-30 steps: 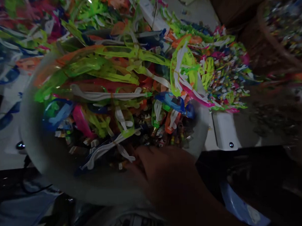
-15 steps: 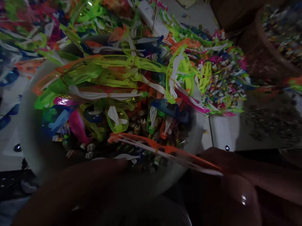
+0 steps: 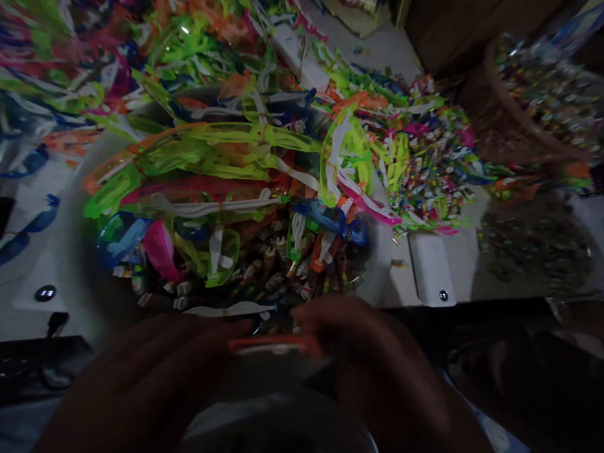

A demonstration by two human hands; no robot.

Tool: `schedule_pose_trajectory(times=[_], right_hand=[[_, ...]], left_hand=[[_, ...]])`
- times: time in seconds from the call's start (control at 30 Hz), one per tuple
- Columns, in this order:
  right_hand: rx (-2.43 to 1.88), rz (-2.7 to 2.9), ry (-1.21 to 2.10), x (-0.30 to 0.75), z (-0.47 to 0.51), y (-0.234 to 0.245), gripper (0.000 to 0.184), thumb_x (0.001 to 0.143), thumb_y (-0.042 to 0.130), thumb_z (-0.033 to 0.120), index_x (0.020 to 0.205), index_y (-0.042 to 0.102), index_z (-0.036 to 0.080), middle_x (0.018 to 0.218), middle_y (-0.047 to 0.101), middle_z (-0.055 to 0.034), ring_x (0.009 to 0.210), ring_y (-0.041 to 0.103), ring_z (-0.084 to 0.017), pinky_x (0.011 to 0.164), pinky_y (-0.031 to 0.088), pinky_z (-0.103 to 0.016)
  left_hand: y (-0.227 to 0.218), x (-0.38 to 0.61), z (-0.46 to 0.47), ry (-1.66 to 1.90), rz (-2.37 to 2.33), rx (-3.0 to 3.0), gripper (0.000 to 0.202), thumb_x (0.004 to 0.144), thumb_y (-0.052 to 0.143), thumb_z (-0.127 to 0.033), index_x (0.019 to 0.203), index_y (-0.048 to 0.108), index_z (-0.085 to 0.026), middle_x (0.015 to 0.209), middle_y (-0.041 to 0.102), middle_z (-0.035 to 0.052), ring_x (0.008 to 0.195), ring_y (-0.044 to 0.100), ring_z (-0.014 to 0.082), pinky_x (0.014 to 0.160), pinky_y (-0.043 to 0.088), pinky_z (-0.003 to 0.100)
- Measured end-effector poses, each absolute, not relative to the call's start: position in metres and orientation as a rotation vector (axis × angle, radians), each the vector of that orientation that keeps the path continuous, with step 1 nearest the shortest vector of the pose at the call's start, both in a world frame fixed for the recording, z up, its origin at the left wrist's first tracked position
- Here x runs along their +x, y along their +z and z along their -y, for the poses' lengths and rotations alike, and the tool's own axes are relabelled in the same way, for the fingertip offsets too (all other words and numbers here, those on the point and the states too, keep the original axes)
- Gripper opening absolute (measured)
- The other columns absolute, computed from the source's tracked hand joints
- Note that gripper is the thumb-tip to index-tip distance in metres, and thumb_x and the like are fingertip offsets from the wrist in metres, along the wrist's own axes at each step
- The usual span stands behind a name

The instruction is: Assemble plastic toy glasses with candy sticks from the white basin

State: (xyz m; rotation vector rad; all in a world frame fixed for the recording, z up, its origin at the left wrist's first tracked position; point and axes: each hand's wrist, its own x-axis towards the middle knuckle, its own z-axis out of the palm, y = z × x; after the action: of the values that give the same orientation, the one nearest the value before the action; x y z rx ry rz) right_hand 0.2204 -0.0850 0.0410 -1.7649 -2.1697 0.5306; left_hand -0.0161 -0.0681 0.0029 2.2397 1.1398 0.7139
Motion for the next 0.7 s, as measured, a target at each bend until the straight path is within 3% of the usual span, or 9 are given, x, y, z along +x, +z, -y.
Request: schedule_pose_trajectory(times=[0.07, 0.13, 0.2, 0.3, 0.47, 0.57, 0.7], right_hand=[[-1.636, 2.370, 0.515, 0.224, 0.070, 0.035, 0.021, 0.091, 0.045, 0.027, 0.104, 0.062, 0.029, 0.089, 0.066, -0.0034, 0.080, 0.061, -0.021, 0.071, 0.046, -0.036], [-1.568, 2.614, 0.503, 0.226, 0.056, 0.029, 0.033, 0.085, 0.045, 0.012, 0.108, 0.061, 0.029, 0.094, 0.063, -0.0050, 0.085, 0.058, -0.023, 0.076, 0.041, -0.040], [-1.582, 2.736, 0.448, 0.224, 0.048, 0.026, 0.041, 0.081, 0.047, 0.007, 0.113, 0.061, 0.030, 0.095, 0.060, -0.0058, 0.086, 0.056, -0.024, 0.075, 0.038, -0.040], [-1.574, 2.813, 0.357, 0.219, 0.045, 0.027, 0.034, 0.079, 0.054, 0.011, 0.103, 0.066, 0.033, 0.091, 0.059, -0.0045, 0.082, 0.054, -0.024, 0.072, 0.036, -0.039], [-1.480, 2.887, 0.227, 0.214, 0.047, 0.025, 0.016, 0.076, 0.058, 0.009, 0.081, 0.065, 0.022, 0.101, 0.063, -0.0062, 0.089, 0.055, -0.026, 0.079, 0.034, -0.043], [-1.414, 2.737, 0.270, 0.215, 0.053, 0.023, 0.015, 0.082, 0.053, 0.009, 0.085, 0.062, 0.021, 0.099, 0.064, -0.0045, 0.091, 0.055, -0.024, 0.086, 0.033, -0.044], [-1.365, 2.103, 0.563, 0.219, 0.068, 0.026, 0.013, 0.093, 0.043, 0.026, 0.093, 0.056, 0.026, 0.094, 0.062, -0.0035, 0.092, 0.056, -0.023, 0.082, 0.040, -0.041]], left_hand=[[0.008, -0.016, 0.069, 0.727, -1.223, 1.842, 0.017, 0.088, 0.052, -0.027, 0.103, 0.057, -0.030, 0.084, 0.070, -0.0037, 0.067, 0.064, 0.0128, 0.055, 0.049, 0.021], [0.014, -0.013, 0.071, 0.732, -1.205, 1.362, 0.007, 0.085, 0.056, -0.028, 0.093, 0.055, -0.029, 0.074, 0.066, -0.0052, 0.057, 0.062, 0.0108, 0.047, 0.047, 0.017], [0.019, -0.008, 0.072, 0.772, -1.162, 0.951, 0.010, 0.083, 0.059, -0.030, 0.087, 0.051, -0.026, 0.072, 0.064, -0.0039, 0.058, 0.062, 0.0119, 0.050, 0.051, 0.018], [0.023, 0.000, 0.070, 0.799, -1.093, 0.611, 0.021, 0.080, 0.065, -0.028, 0.094, 0.050, -0.025, 0.078, 0.065, -0.0006, 0.073, 0.066, 0.0168, 0.063, 0.056, 0.024], [0.017, 0.007, 0.066, 0.723, -0.821, 0.529, 0.028, 0.085, 0.057, -0.029, 0.111, 0.046, -0.026, 0.092, 0.066, 0.0028, 0.067, 0.065, 0.0139, 0.058, 0.056, 0.023], [0.015, 0.004, 0.063, 0.749, -0.848, 0.637, 0.031, 0.088, 0.053, -0.029, 0.118, 0.046, -0.029, 0.098, 0.063, 0.0027, 0.065, 0.063, 0.0122, 0.058, 0.056, 0.024], [0.020, -0.006, 0.058, 0.636, -0.943, 1.052, 0.040, 0.089, 0.049, -0.025, 0.129, 0.047, -0.033, 0.103, 0.062, 0.0035, 0.079, 0.063, 0.0139, 0.069, 0.056, 0.024]])
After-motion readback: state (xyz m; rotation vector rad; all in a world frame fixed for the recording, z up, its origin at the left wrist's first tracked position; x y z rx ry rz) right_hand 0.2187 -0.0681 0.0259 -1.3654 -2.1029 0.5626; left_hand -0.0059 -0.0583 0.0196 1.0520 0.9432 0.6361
